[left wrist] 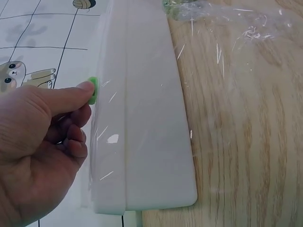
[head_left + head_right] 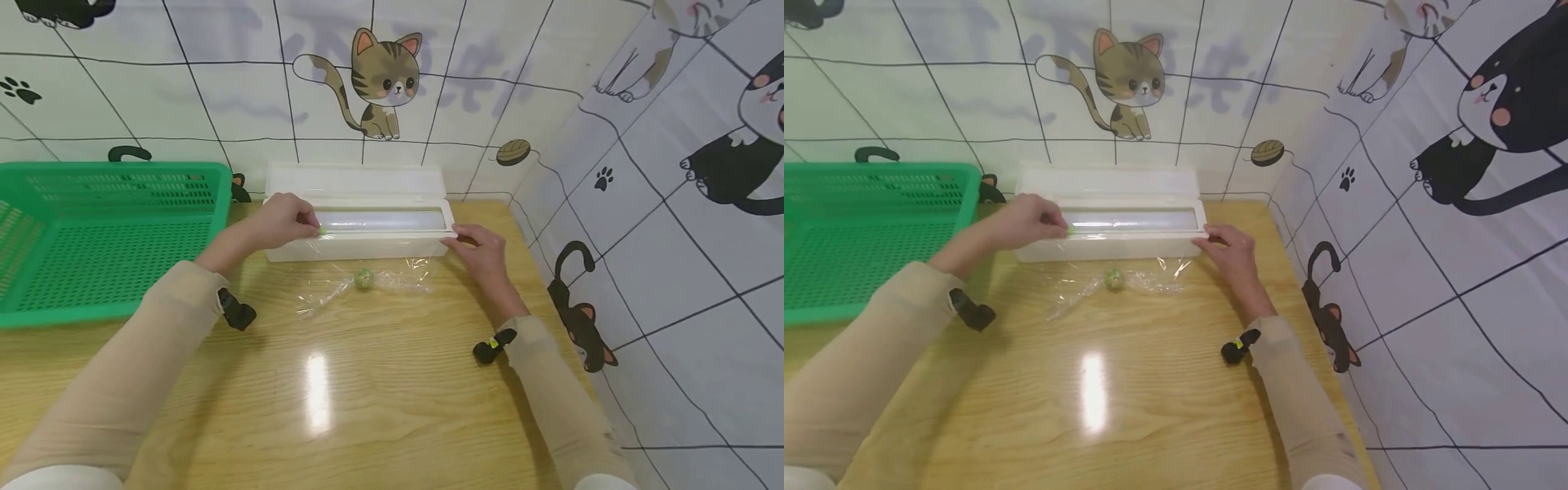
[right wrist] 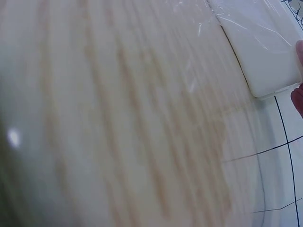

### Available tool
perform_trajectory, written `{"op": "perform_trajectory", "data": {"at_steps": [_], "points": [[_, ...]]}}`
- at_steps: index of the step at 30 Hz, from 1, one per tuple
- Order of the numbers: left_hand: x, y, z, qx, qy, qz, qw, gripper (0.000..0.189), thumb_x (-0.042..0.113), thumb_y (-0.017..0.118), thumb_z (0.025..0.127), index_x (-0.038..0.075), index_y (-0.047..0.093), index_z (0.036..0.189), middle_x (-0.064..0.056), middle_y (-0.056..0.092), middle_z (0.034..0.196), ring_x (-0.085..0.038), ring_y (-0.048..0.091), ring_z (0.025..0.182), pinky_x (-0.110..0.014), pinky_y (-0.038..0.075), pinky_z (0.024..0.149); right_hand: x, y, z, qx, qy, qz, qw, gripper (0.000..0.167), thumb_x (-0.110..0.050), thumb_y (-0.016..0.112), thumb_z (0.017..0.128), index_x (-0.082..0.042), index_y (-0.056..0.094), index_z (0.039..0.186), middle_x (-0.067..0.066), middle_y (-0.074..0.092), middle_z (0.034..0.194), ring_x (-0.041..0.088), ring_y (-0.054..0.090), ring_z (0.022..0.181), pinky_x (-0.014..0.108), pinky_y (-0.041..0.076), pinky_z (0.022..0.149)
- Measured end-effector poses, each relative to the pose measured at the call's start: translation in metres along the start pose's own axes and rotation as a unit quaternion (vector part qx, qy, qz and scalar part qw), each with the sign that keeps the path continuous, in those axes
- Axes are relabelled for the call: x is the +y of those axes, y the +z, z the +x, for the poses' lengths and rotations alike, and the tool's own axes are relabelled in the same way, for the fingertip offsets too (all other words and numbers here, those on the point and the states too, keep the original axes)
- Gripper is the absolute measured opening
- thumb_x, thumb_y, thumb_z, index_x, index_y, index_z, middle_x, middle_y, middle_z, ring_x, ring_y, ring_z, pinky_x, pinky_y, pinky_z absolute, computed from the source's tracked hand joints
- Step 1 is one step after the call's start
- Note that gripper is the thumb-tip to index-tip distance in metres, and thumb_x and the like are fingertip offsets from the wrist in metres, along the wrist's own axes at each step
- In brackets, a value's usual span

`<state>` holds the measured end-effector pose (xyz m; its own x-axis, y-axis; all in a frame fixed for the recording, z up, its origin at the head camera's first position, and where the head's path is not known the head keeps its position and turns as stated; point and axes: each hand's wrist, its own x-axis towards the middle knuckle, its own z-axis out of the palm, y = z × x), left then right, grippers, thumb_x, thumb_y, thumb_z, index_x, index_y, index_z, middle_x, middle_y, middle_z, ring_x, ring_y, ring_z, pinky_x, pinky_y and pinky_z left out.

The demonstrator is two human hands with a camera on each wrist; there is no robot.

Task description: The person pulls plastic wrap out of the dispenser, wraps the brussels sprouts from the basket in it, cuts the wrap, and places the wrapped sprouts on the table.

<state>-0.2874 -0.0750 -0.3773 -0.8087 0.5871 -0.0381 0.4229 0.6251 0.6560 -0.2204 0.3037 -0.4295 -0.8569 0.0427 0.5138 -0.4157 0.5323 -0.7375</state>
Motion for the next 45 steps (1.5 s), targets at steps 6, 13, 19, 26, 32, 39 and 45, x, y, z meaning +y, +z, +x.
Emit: {"op": "perform_trajectory", "data": {"at_steps": [6,13,19,26,32,39,45], "points": [[0.000,-0.006,-0.002,-0.028,-0.024,-0.015,0.9992,0.006,0.006,0.072,0.095,0.001,0.073,0.093,-0.008,0.072,0.088,-0.023,0.061,0.083,-0.035,0.050,0.076,0.015,0.002,-0.001,0.004,-0.008,-0.017,0.9998,0.028,0.012,0.084,0.076,0.013,0.073,0.102,0.028,0.072,0.101,0.028,0.073,0.083,0.026,0.059,0.079],[-0.005,-0.016,-0.010,-0.046,-0.024,0.007,0.9986,0.008,0.009,0.070,0.097,0.002,0.072,0.095,-0.010,0.071,0.092,-0.024,0.060,0.085,-0.039,0.051,0.078,0.041,0.003,0.002,0.006,-0.016,-0.001,0.9999,0.029,0.007,0.087,0.075,0.007,0.076,0.102,0.024,0.074,0.101,0.009,0.069,0.083,0.014,0.055,0.077],[-0.019,-0.027,-0.023,-0.028,-0.046,-0.003,0.9985,0.008,0.011,0.071,0.097,0.003,0.073,0.096,-0.006,0.072,0.093,-0.022,0.063,0.087,-0.038,0.051,0.078,0.043,-0.002,0.002,0.016,-0.023,-0.019,0.9995,0.028,0.001,0.089,0.076,0.002,0.078,0.102,0.020,0.075,0.100,0.000,0.067,0.082,0.012,0.054,0.076],[-0.024,-0.036,-0.030,-0.038,-0.048,-0.007,0.9981,0.009,0.013,0.072,0.097,0.005,0.075,0.095,-0.004,0.073,0.092,-0.020,0.063,0.086,-0.037,0.051,0.078,0.035,0.000,0.002,0.011,-0.027,-0.029,0.9991,0.028,0.009,0.086,0.075,0.009,0.076,0.101,0.024,0.074,0.101,0.020,0.072,0.081,0.012,0.054,0.077],[-0.022,-0.043,-0.031,-0.067,-0.042,0.012,0.9968,0.008,0.010,0.071,0.097,0.005,0.074,0.093,-0.003,0.071,0.090,-0.020,0.058,0.082,-0.037,0.049,0.075,0.035,0.004,0.002,0.009,-0.037,-0.043,0.9984,0.030,0.011,0.085,0.074,0.012,0.074,0.102,0.027,0.073,0.101,0.042,0.072,0.083,0.019,0.057,0.078],[-0.024,-0.047,-0.031,-0.083,-0.038,0.033,0.9953,0.008,0.009,0.070,0.097,0.004,0.073,0.093,-0.003,0.069,0.088,-0.020,0.054,0.079,-0.037,0.047,0.072,0.042,0.002,0.003,-0.004,-0.024,-0.034,0.9991,0.029,0.003,0.088,0.077,0.004,0.077,0.104,0.020,0.075,0.104,0.039,0.073,0.086,0.016,0.056,0.079],[-0.024,-0.050,-0.034,-0.085,-0.038,0.041,0.9948,0.008,0.011,0.070,0.098,0.005,0.073,0.094,-0.003,0.068,0.090,-0.021,0.054,0.079,-0.037,0.047,0.070,0.043,0.000,0.005,-0.012,-0.035,-0.043,0.9984,0.029,0.000,0.088,0.077,0.002,0.077,0.104,0.019,0.075,0.104,0.036,0.074,0.086,0.011,0.053,0.079]]}}
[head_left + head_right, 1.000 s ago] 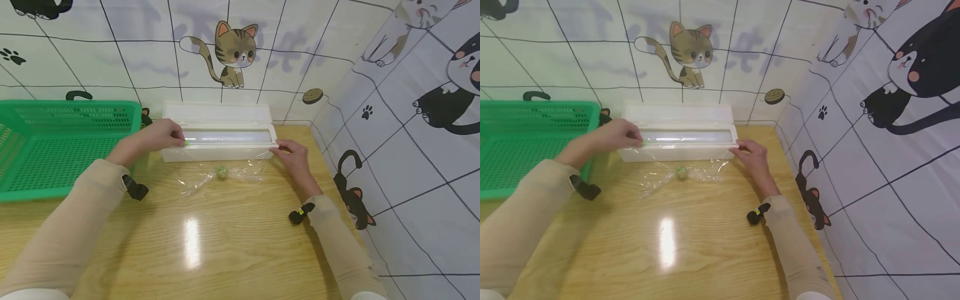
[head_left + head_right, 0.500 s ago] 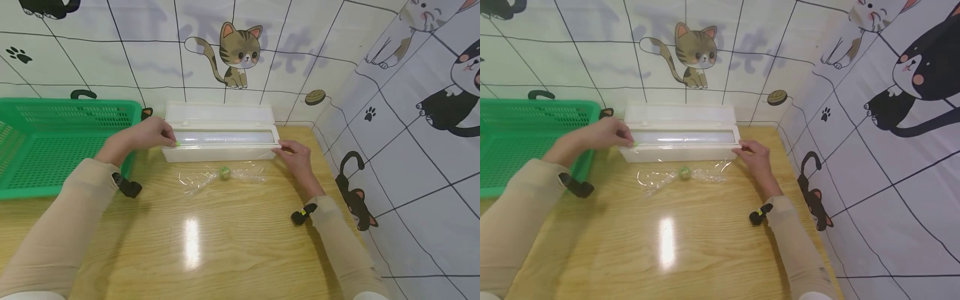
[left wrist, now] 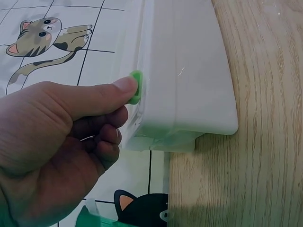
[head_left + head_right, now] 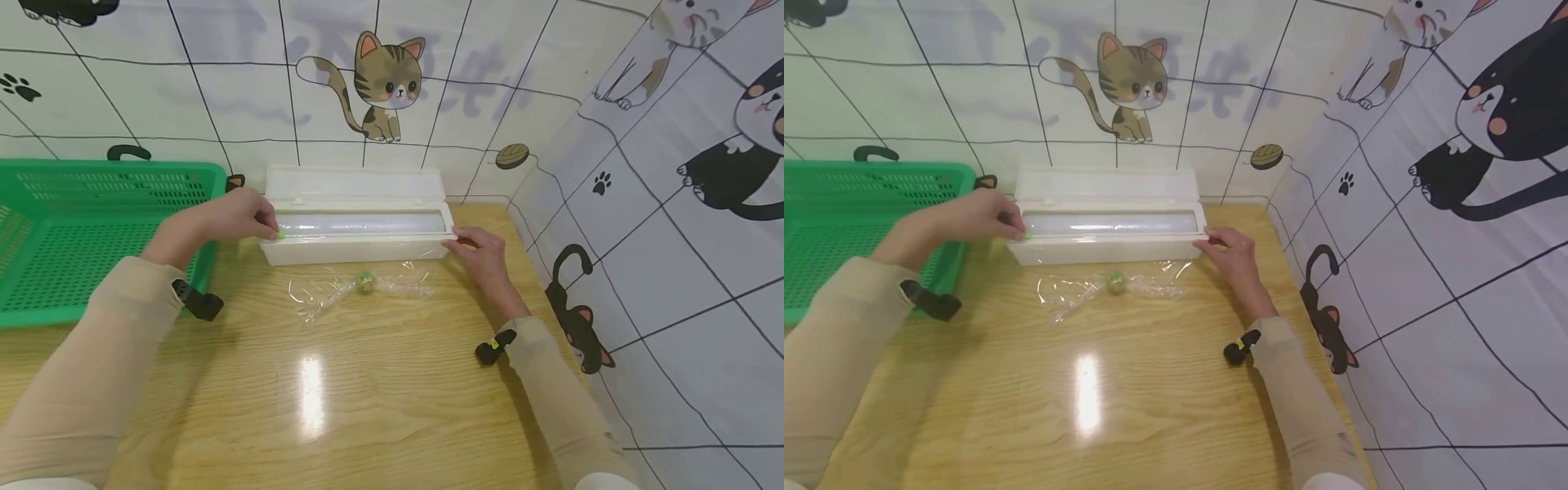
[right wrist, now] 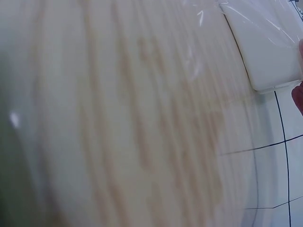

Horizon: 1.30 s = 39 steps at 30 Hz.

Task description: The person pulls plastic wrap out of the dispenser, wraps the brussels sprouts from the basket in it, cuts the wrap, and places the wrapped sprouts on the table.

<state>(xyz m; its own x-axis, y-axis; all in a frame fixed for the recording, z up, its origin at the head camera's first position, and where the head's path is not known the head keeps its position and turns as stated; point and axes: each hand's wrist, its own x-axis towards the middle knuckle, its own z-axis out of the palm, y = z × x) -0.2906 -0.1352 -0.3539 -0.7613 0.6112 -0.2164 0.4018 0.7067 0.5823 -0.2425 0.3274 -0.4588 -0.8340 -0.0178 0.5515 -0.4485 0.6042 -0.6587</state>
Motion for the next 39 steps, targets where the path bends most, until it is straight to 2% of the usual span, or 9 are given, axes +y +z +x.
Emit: {"op": "perform_trajectory", "data": {"at_steps": [3,9,12,19,22,25,32,36,39], "points": [[0.001,-0.003,-0.003,0.000,0.006,0.008,0.9999,0.008,0.012,0.070,0.098,0.005,0.072,0.095,-0.004,0.068,0.092,-0.021,0.054,0.079,-0.037,0.046,0.070,-0.003,0.000,0.002,-0.003,-0.007,-0.005,1.0000,0.029,0.000,0.088,0.078,0.003,0.076,0.105,0.020,0.075,0.103,0.037,0.074,0.085,0.009,0.052,0.078],[-0.005,-0.006,-0.011,0.007,0.003,0.032,0.9994,0.007,0.009,0.071,0.097,0.005,0.072,0.091,-0.002,0.066,0.088,-0.020,0.052,0.077,-0.037,0.045,0.068,-0.006,0.000,0.004,-0.020,0.010,-0.003,0.9997,0.029,0.000,0.087,0.080,0.003,0.076,0.107,0.019,0.075,0.105,0.035,0.074,0.087,0.009,0.051,0.078],[-0.007,-0.007,-0.013,0.010,0.005,0.035,0.9993,0.007,0.008,0.071,0.097,0.005,0.072,0.091,-0.001,0.067,0.087,-0.020,0.054,0.077,-0.037,0.046,0.068,-0.006,0.000,0.004,-0.024,0.012,-0.009,0.9996,0.029,-0.001,0.086,0.080,0.002,0.076,0.107,0.018,0.075,0.105,0.034,0.074,0.088,0.015,0.055,0.078],[0.000,-0.004,-0.012,0.027,0.002,0.033,0.9991,0.006,0.008,0.072,0.096,0.003,0.076,0.095,-0.002,0.071,0.089,-0.020,0.059,0.080,-0.036,0.049,0.071,-0.010,-0.004,0.004,-0.026,0.042,-0.017,0.9986,0.030,-0.003,0.086,0.081,0.002,0.076,0.110,0.019,0.074,0.109,0.034,0.073,0.091,0.013,0.054,0.080],[0.001,-0.002,-0.012,0.044,-0.003,0.024,0.9987,0.009,0.009,0.073,0.094,0.002,0.078,0.097,-0.004,0.073,0.093,-0.021,0.061,0.085,-0.036,0.050,0.073,-0.014,-0.009,0.004,-0.038,0.062,-0.038,0.9966,0.032,-0.008,0.086,0.083,0.000,0.076,0.112,0.018,0.074,0.112,0.033,0.073,0.095,0.020,0.056,0.083],[0.002,0.001,-0.014,0.059,-0.011,0.017,0.9981,0.012,0.012,0.075,0.093,0.002,0.079,0.100,-0.005,0.074,0.094,-0.021,0.062,0.087,-0.036,0.049,0.073,-0.015,-0.012,0.004,-0.052,0.061,-0.053,0.9954,0.033,-0.010,0.086,0.084,0.000,0.075,0.113,0.017,0.074,0.113,0.031,0.073,0.096,0.029,0.058,0.084],[0.015,0.011,-0.014,0.115,0.003,0.001,0.9934,0.014,0.011,0.076,0.093,0.002,0.078,0.103,-0.005,0.072,0.091,-0.022,0.058,0.079,-0.037,0.047,0.068,-0.013,-0.013,0.001,-0.052,0.005,-0.077,0.9956,0.040,-0.015,0.091,0.078,0.000,0.076,0.113,0.017,0.073,0.116,0.032,0.070,0.103,0.047,0.056,0.089],[0.027,0.022,-0.008,0.127,0.021,-0.019,0.9916,0.015,0.010,0.076,0.093,0.001,0.078,0.104,-0.007,0.070,0.093,-0.023,0.056,0.076,-0.037,0.045,0.068,-0.018,-0.010,0.003,-0.039,-0.043,-0.082,0.9950,0.043,-0.015,0.093,0.075,-0.001,0.077,0.112,0.016,0.073,0.118,0.033,0.064,0.111,0.046,0.051,0.097],[0.036,0.033,-0.001,0.131,0.034,-0.024,0.9906,0.015,0.010,0.077,0.092,0.001,0.078,0.104,-0.005,0.068,0.091,-0.023,0.053,0.074,-0.036,0.044,0.066,-0.024,-0.009,0.007,-0.042,-0.094,-0.070,0.9922,0.043,-0.010,0.093,0.072,0.001,0.077,0.111,0.018,0.072,0.117,0.036,0.062,0.111,0.043,0.049,0.096]]}}
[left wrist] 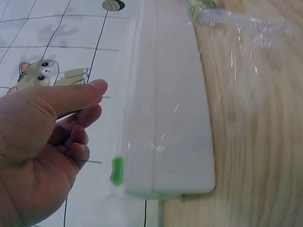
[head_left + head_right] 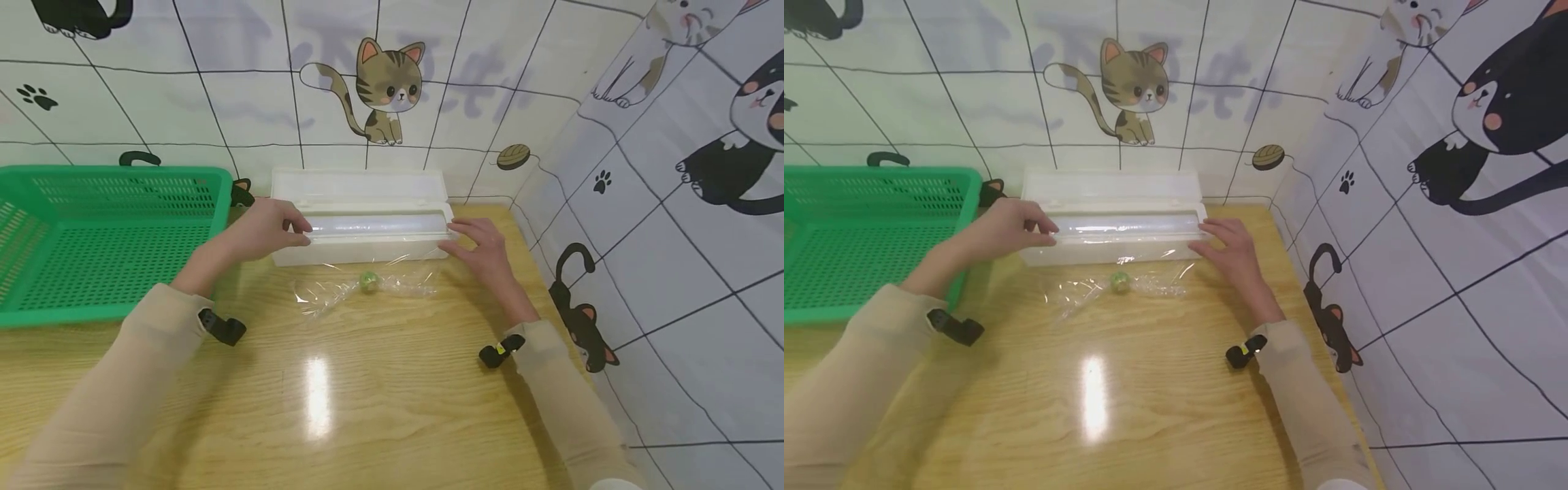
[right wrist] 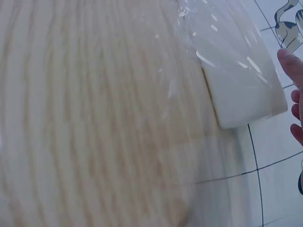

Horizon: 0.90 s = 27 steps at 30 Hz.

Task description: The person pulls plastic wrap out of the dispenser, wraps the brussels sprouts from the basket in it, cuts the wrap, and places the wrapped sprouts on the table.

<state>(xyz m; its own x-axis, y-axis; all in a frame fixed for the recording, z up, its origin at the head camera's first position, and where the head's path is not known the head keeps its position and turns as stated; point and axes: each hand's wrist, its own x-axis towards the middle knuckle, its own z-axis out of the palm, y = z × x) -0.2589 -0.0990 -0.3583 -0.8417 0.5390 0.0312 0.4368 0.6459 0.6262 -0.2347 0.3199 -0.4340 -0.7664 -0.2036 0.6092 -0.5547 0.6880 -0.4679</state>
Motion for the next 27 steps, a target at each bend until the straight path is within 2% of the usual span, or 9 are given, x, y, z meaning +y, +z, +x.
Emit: {"op": "perform_trajectory", "data": {"at_steps": [3,6,11,16,21,27], "points": [[0.004,0.011,0.004,0.014,0.003,-0.007,0.9999,0.016,0.009,0.078,0.091,0.001,0.078,0.104,-0.005,0.067,0.088,-0.023,0.051,0.074,-0.035,0.043,0.065,-0.006,0.001,0.005,-0.017,-0.028,0.018,0.9993,0.042,-0.007,0.092,0.073,0.002,0.076,0.111,0.018,0.072,0.118,0.036,0.061,0.112,0.042,0.048,0.095],[0.007,0.018,0.008,0.026,0.006,-0.012,0.9996,0.017,0.006,0.078,0.090,-0.002,0.077,0.105,-0.008,0.068,0.088,-0.024,0.051,0.074,-0.035,0.042,0.065,-0.011,0.004,0.009,-0.046,-0.029,0.030,0.9981,0.042,-0.006,0.090,0.075,0.003,0.075,0.113,0.018,0.070,0.121,0.037,0.059,0.114,0.044,0.047,0.098],[0.005,0.026,0.010,0.032,-0.005,-0.012,0.9994,0.017,0.006,0.075,0.092,-0.003,0.077,0.107,-0.011,0.069,0.094,-0.025,0.052,0.077,-0.036,0.043,0.067,-0.015,0.009,0.014,-0.091,0.001,0.035,0.9953,0.038,-0.006,0.088,0.079,0.003,0.075,0.114,0.019,0.070,0.120,0.035,0.057,0.115,0.047,0.045,0.101],[-0.004,0.033,0.006,0.032,-0.020,-0.013,0.9992,0.016,0.006,0.074,0.094,-0.003,0.077,0.106,-0.013,0.070,0.096,-0.025,0.052,0.077,-0.037,0.043,0.068,-0.019,0.015,0.018,-0.128,0.023,0.026,0.9911,0.033,-0.008,0.086,0.083,0.002,0.075,0.112,0.019,0.070,0.115,0.035,0.056,0.112,0.047,0.044,0.100],[-0.007,0.036,0.007,0.042,-0.017,-0.020,0.9988,0.014,0.006,0.074,0.094,-0.003,0.077,0.104,-0.014,0.070,0.097,-0.026,0.052,0.077,-0.038,0.043,0.068,-0.018,0.016,0.021,-0.132,0.033,0.015,0.9905,0.027,-0.006,0.085,0.084,0.002,0.076,0.108,0.018,0.069,0.111,0.035,0.058,0.109,0.046,0.046,0.098],[-0.005,0.038,0.013,0.049,-0.009,-0.023,0.9985,0.009,0.005,0.073,0.094,-0.002,0.078,0.099,-0.014,0.072,0.096,-0.026,0.056,0.080,-0.037,0.045,0.070,-0.018,0.012,0.022,-0.135,0.090,0.026,0.9864,0.021,-0.005,0.084,0.084,0.000,0.078,0.103,0.015,0.070,0.112,0.032,0.058,0.111,0.043,0.046,0.098]]}}
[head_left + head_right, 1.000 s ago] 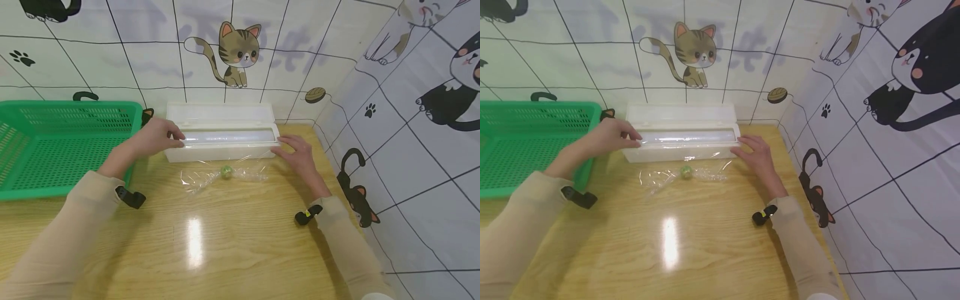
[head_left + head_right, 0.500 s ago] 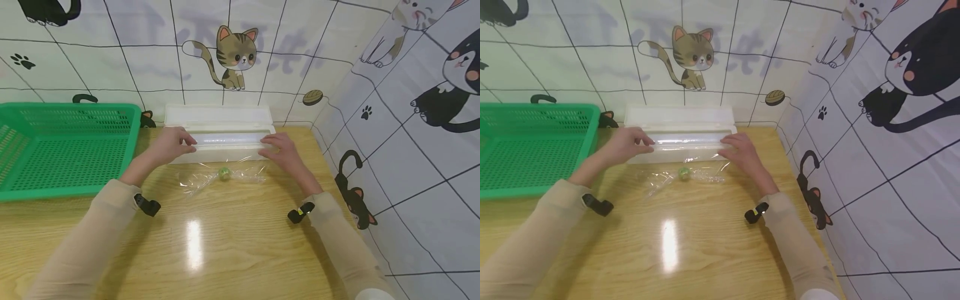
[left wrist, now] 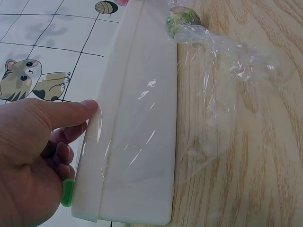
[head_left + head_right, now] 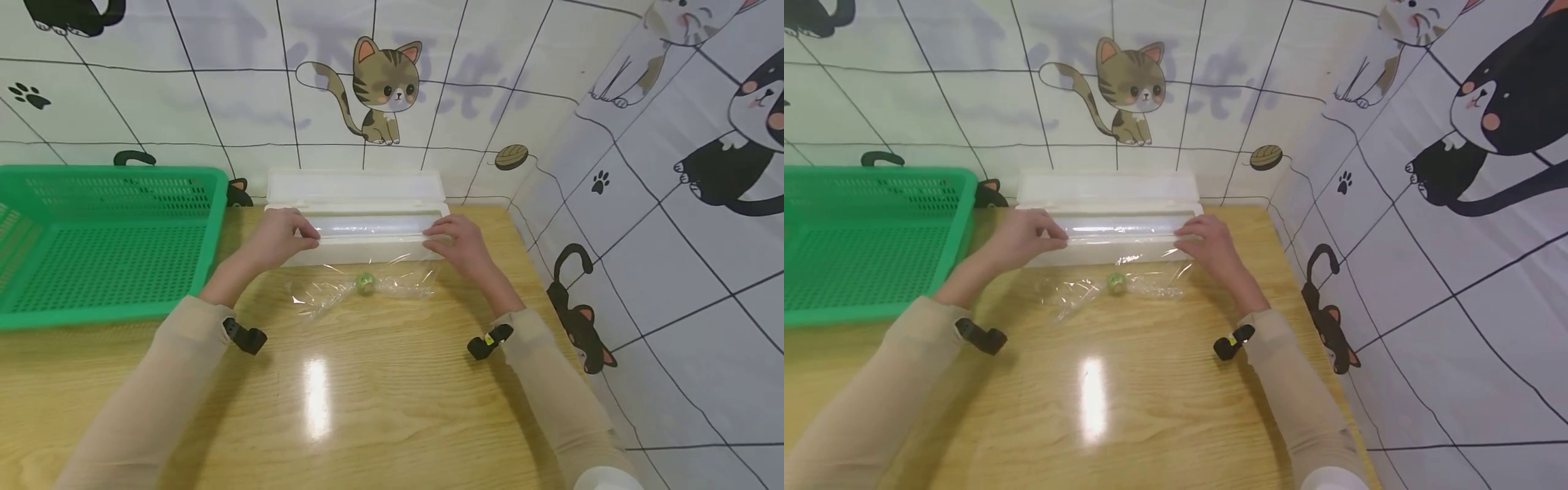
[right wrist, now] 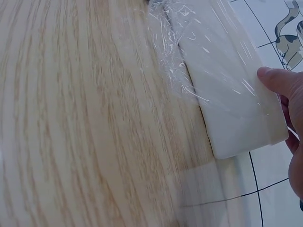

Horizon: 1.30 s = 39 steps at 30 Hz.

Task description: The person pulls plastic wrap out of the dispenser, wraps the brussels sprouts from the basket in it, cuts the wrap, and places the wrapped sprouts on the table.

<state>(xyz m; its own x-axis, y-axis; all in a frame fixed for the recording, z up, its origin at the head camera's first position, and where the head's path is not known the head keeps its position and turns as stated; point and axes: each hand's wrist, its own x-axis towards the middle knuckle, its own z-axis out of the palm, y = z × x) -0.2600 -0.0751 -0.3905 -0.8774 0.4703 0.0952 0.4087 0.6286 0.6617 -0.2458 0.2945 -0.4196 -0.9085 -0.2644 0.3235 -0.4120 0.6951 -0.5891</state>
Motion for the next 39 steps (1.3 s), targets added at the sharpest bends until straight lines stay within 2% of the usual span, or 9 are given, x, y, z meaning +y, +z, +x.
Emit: {"op": "perform_trajectory", "data": {"at_steps": [7,12,16,19,23,28,33,36,39], "points": [[0.003,-0.001,0.002,-0.002,0.013,-0.004,0.9999,0.005,0.001,0.072,0.093,-0.002,0.075,0.092,-0.012,0.070,0.088,-0.026,0.056,0.079,-0.038,0.045,0.072,-0.002,0.000,0.001,0.004,0.030,0.021,0.9993,0.009,-0.004,0.084,0.085,-0.001,0.077,0.091,0.012,0.070,0.111,0.028,0.058,0.113,0.041,0.045,0.101],[0.007,0.001,0.000,-0.011,0.011,-0.007,0.9999,0.006,0.000,0.068,0.096,-0.003,0.072,0.093,-0.014,0.067,0.090,-0.029,0.057,0.087,-0.046,0.047,0.087,-0.001,0.001,0.001,0.003,0.030,0.022,0.9993,0.006,-0.003,0.082,0.086,-0.002,0.076,0.087,0.012,0.070,0.112,0.028,0.058,0.114,0.042,0.044,0.102],[0.008,0.003,-0.003,-0.005,0.038,0.004,0.9992,0.007,-0.002,0.066,0.096,-0.005,0.071,0.093,-0.014,0.067,0.088,-0.028,0.057,0.082,-0.044,0.049,0.081,-0.002,0.000,0.001,-0.002,0.026,0.026,0.9993,0.006,-0.001,0.081,0.086,-0.001,0.075,0.087,0.012,0.070,0.113,0.028,0.057,0.114,0.043,0.043,0.104],[0.009,0.004,-0.007,-0.011,0.042,0.009,0.9990,0.007,-0.001,0.064,0.098,-0.005,0.070,0.096,-0.014,0.067,0.089,-0.027,0.057,0.080,-0.039,0.049,0.072,-0.004,-0.001,0.000,-0.002,0.006,0.027,0.9996,0.007,0.000,0.080,0.087,-0.001,0.074,0.087,0.013,0.070,0.113,0.029,0.057,0.113,0.043,0.043,0.103],[0.011,0.005,-0.013,-0.020,0.035,0.007,0.9992,0.008,0.001,0.063,0.100,-0.004,0.069,0.099,-0.014,0.067,0.091,-0.026,0.056,0.082,-0.039,0.048,0.073,-0.005,-0.003,-0.004,0.005,-0.035,0.023,0.9991,0.006,0.000,0.078,0.089,0.001,0.072,0.089,0.015,0.071,0.109,0.032,0.058,0.109,0.045,0.045,0.098],[0.017,0.007,-0.019,-0.011,0.058,0.018,0.9981,0.006,0.002,0.066,0.099,-0.002,0.070,0.097,-0.008,0.066,0.085,-0.026,0.053,0.082,-0.039,0.045,0.074,-0.004,-0.005,-0.013,0.015,-0.063,0.012,0.9979,0.005,-0.003,0.075,0.092,0.000,0.071,0.093,0.015,0.072,0.104,0.033,0.058,0.104,0.044,0.046,0.093],[0.018,0.007,-0.027,-0.007,0.077,0.032,0.9965,0.004,0.002,0.069,0.097,0.000,0.072,0.096,-0.003,0.064,0.081,-0.024,0.052,0.081,-0.038,0.044,0.073,-0.006,-0.006,-0.025,0.030,-0.084,0.016,0.9959,0.011,0.004,0.079,0.085,-0.002,0.072,0.091,0.012,0.073,0.096,0.031,0.061,0.096,0.041,0.047,0.088],[0.018,0.008,-0.032,-0.015,0.080,0.034,0.9961,0.004,0.003,0.069,0.097,0.002,0.072,0.094,-0.002,0.063,0.080,-0.022,0.053,0.079,-0.037,0.045,0.071,-0.008,-0.007,-0.030,0.034,-0.099,0.014,0.9944,0.016,0.009,0.081,0.081,-0.003,0.073,0.089,0.010,0.073,0.090,0.030,0.064,0.091,0.042,0.050,0.091],[0.017,0.009,-0.038,-0.028,0.081,0.035,0.9958,0.004,0.005,0.071,0.097,0.003,0.072,0.093,0.000,0.063,0.080,-0.020,0.055,0.077,-0.036,0.047,0.069,-0.010,-0.008,-0.035,0.027,-0.104,0.013,0.9942,0.018,0.010,0.081,0.080,-0.005,0.075,0.088,0.008,0.073,0.087,0.028,0.064,0.086,0.047,0.051,0.087]]}}
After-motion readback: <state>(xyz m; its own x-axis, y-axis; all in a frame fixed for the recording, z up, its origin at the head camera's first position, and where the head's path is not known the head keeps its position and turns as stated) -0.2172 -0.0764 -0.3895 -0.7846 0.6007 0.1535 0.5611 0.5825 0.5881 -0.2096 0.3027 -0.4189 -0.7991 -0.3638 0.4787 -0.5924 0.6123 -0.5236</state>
